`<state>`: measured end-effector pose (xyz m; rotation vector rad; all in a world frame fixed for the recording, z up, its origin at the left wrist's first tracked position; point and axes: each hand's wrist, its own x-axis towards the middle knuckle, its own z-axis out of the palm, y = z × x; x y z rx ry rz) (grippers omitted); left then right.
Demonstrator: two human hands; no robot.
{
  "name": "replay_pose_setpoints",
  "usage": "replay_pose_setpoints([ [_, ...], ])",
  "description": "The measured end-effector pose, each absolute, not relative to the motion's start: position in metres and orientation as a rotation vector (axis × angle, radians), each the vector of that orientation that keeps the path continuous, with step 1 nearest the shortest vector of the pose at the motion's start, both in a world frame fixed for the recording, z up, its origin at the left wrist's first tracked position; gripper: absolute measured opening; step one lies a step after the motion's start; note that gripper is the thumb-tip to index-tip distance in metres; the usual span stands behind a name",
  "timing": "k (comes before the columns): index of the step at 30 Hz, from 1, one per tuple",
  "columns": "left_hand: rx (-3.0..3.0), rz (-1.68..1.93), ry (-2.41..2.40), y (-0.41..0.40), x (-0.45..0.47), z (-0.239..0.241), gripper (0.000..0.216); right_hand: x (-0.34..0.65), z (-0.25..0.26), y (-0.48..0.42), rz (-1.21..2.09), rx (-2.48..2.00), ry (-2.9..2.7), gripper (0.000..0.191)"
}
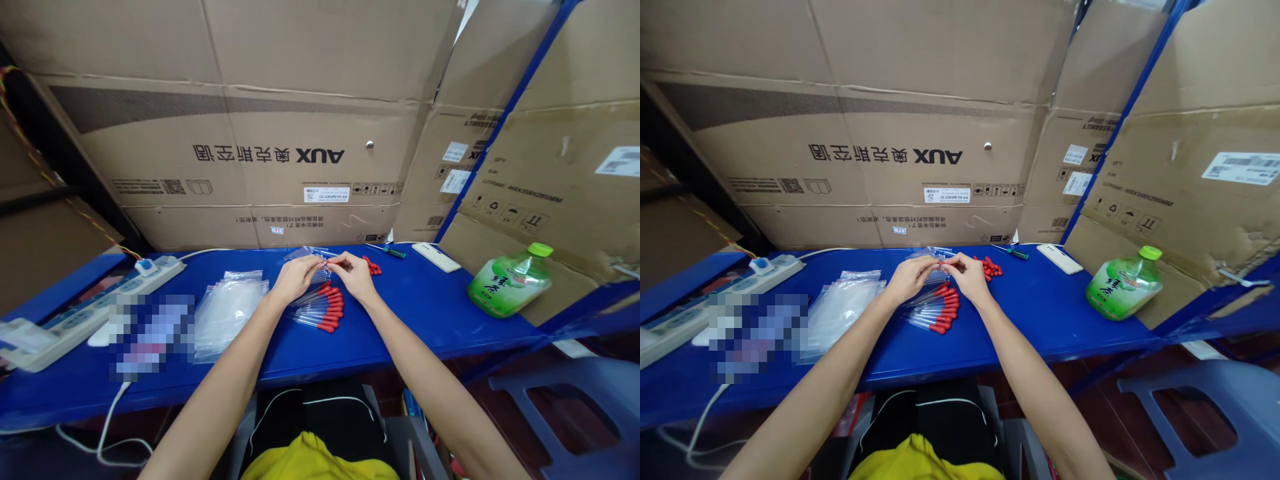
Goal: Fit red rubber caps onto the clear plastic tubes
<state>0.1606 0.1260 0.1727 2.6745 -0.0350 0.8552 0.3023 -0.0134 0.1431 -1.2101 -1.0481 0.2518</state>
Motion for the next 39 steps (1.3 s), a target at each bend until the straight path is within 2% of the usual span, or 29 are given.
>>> replay_pose_setpoints([
  [6,2.801,0.912,-0.062,0.132,0.16,0.17,0.037,0.306,0.142,-0.014,0.248,-1.265,-1.125,0.024],
  [10,2.726,0.996,-0.036,0.134,0.162,0.171,0.034,0.308,0.145,-0.015,0.282,-1.277,-1.079,0.03],
  [18,2.663,0.754,0.027,0.133,0.158,0.174,0.04,0.312,0.148,-0.017,0.341,-1.269,-1.022,0.034],
  [39,2.532,0.822,-0.178,0.128,0.16,0.178,0.037,0.298,0.157,-0.019,0.381,-1.179,-0.916,0.036],
])
